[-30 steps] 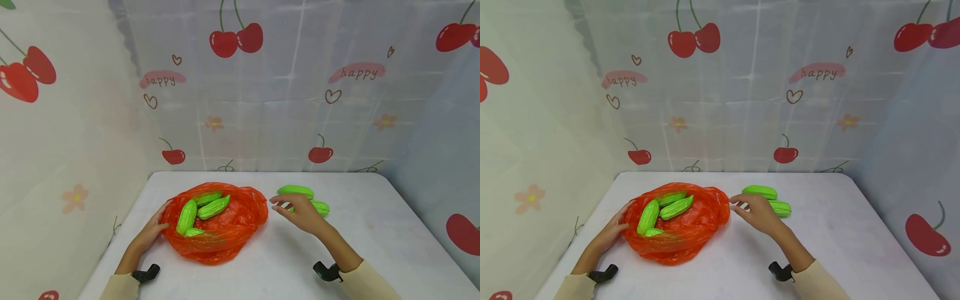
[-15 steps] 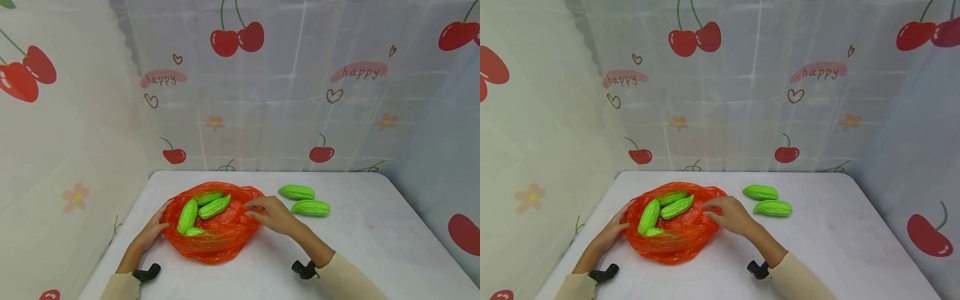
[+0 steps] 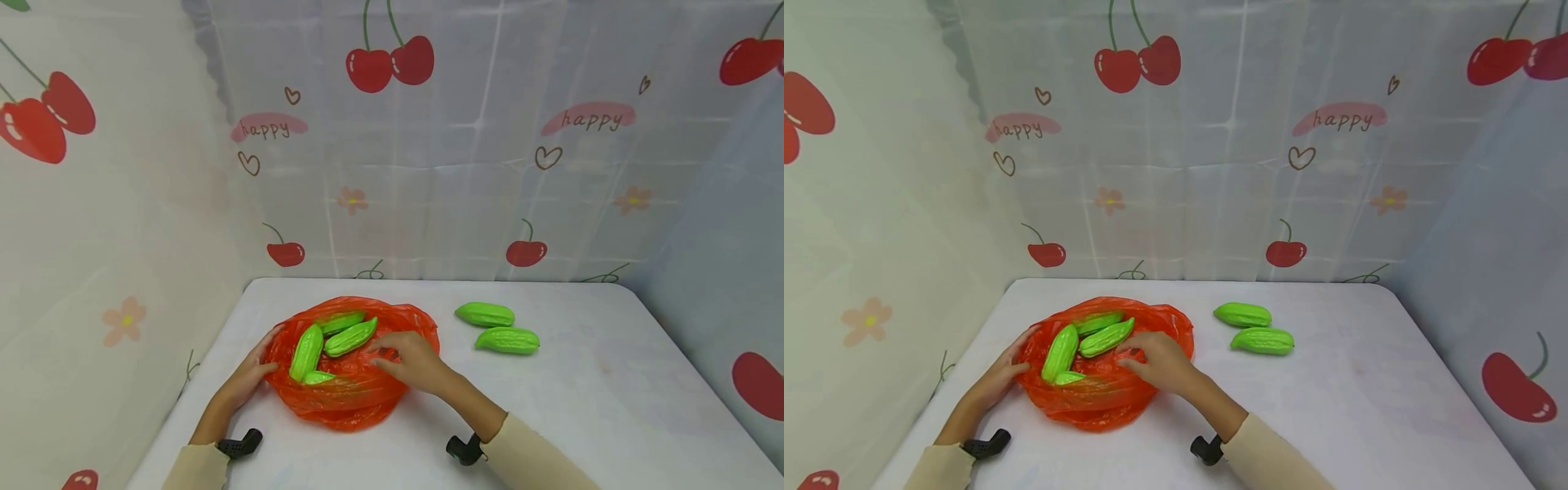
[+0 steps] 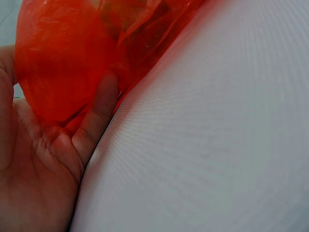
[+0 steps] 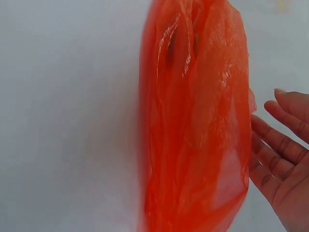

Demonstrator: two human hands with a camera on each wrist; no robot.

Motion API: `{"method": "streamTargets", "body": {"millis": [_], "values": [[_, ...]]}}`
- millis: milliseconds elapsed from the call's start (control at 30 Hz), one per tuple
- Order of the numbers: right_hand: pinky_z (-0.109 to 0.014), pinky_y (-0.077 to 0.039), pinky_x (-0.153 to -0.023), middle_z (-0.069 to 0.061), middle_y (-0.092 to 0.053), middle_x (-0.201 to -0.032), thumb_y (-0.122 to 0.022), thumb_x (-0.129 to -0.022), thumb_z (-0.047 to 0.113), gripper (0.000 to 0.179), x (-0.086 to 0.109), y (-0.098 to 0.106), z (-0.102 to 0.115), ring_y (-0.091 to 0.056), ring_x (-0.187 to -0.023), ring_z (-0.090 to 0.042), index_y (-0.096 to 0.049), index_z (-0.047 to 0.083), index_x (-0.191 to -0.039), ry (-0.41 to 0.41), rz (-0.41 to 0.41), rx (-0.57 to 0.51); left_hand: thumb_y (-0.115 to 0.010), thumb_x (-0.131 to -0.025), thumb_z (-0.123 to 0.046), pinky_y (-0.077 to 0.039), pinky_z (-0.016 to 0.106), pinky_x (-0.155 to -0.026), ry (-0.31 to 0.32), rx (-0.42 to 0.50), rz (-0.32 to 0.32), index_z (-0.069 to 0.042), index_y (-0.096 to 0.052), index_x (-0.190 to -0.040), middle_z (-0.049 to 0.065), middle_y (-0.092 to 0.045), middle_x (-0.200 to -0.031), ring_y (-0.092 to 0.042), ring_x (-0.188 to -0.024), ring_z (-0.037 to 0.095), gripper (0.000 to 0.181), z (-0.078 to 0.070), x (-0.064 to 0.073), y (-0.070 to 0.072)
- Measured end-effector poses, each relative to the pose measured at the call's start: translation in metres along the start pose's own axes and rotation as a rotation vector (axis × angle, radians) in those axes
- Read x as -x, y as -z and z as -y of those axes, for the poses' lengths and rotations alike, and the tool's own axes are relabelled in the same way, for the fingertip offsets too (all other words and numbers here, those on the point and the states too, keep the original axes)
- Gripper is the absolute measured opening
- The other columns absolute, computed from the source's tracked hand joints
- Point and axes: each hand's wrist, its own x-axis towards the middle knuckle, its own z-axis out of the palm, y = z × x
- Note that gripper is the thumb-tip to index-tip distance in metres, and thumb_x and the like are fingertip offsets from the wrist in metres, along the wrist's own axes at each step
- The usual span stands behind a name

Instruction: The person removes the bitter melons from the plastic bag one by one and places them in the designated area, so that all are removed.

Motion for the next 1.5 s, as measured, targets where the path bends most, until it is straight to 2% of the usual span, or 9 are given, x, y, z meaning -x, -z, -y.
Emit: {"method": "streamTargets", "body": {"millis": [300,533,767,967,1133,1233,1500], "values": [[-0.039,-0.058,-0.086,-0.005,-0.075,-0.106,-0.072,-0.094,0.016,0.024,-0.017,-0.021,0.005,-0.066,-0.097,-0.015,-0.075,0.005,-0.115,-0.029,0.049,-0.106,-0.051,-0.086,0.005,-0.037,0.012,-0.101,-0.009,-0.029,-0.003,-0.014,-0.017,-0.163,0.016,-0.008,-0.169,-0.026,-0.141,0.001,0.086,-0.002,0.001,0.001],[-0.028,-0.056,-0.083,0.0,-0.075,-0.106,-0.072,-0.094,0.019,0.024,-0.028,-0.038,0.004,-0.063,-0.094,-0.008,-0.076,0.006,-0.114,-0.044,0.06,-0.099,-0.051,-0.087,0.007,-0.038,0.013,-0.101,-0.027,-0.006,0.004,-0.011,-0.016,-0.163,0.018,-0.006,-0.169,-0.027,-0.139,0.0,0.085,-0.001,0.002,0.001],[-0.026,-0.056,-0.085,0.003,-0.076,-0.101,-0.073,-0.093,0.018,0.02,-0.039,-0.05,0.011,-0.063,-0.092,-0.002,-0.077,0.006,-0.109,-0.04,0.053,-0.093,-0.05,-0.087,0.008,-0.036,0.011,-0.101,-0.021,-0.015,-0.001,-0.012,-0.017,-0.163,0.016,-0.007,-0.169,-0.021,-0.147,0.014,0.085,-0.004,0.0,0.002],[-0.02,-0.054,-0.079,0.006,-0.074,-0.095,-0.077,-0.09,0.021,0.022,-0.043,-0.056,0.011,-0.064,-0.087,-0.003,-0.078,0.008,-0.109,-0.048,0.093,-0.068,-0.049,-0.086,0.01,-0.036,0.011,-0.101,-0.031,-0.003,0.006,-0.011,-0.016,-0.163,0.017,-0.006,-0.169,-0.027,-0.138,-0.002,0.086,-0.005,0.0,0.001],[-0.016,-0.052,-0.077,0.007,-0.075,-0.099,-0.08,-0.087,0.03,0.033,-0.038,-0.061,0.011,-0.068,-0.092,-0.008,-0.077,0.011,-0.113,-0.093,0.14,-0.008,-0.049,-0.086,0.01,-0.036,0.011,-0.101,-0.041,0.011,0.019,-0.011,-0.016,-0.163,0.017,-0.005,-0.169,-0.027,-0.136,-0.004,0.086,-0.004,-0.001,0.0],[-0.015,-0.051,-0.076,0.009,-0.074,-0.1,-0.079,-0.087,0.034,0.035,-0.035,-0.062,0.011,-0.068,-0.093,-0.007,-0.076,0.012,-0.114,-0.114,0.132,0.025,-0.048,-0.087,0.01,-0.035,0.011,-0.102,-0.05,0.01,0.016,-0.011,-0.017,-0.163,0.018,-0.006,-0.169,-0.027,-0.137,-0.003,0.085,-0.003,-0.001,0.001],[-0.018,-0.047,-0.065,0.015,-0.068,-0.082,-0.065,-0.099,0.03,0.021,-0.032,-0.068,0.008,-0.053,-0.071,-0.001,-0.079,0.015,-0.104,-0.158,0.067,0.009,-0.049,-0.089,0.009,-0.036,0.011,-0.102,-0.055,0.022,0.024,-0.011,-0.015,-0.163,0.02,-0.004,-0.168,-0.03,-0.132,-0.012,0.084,0.0,0.0,0.0]]}}
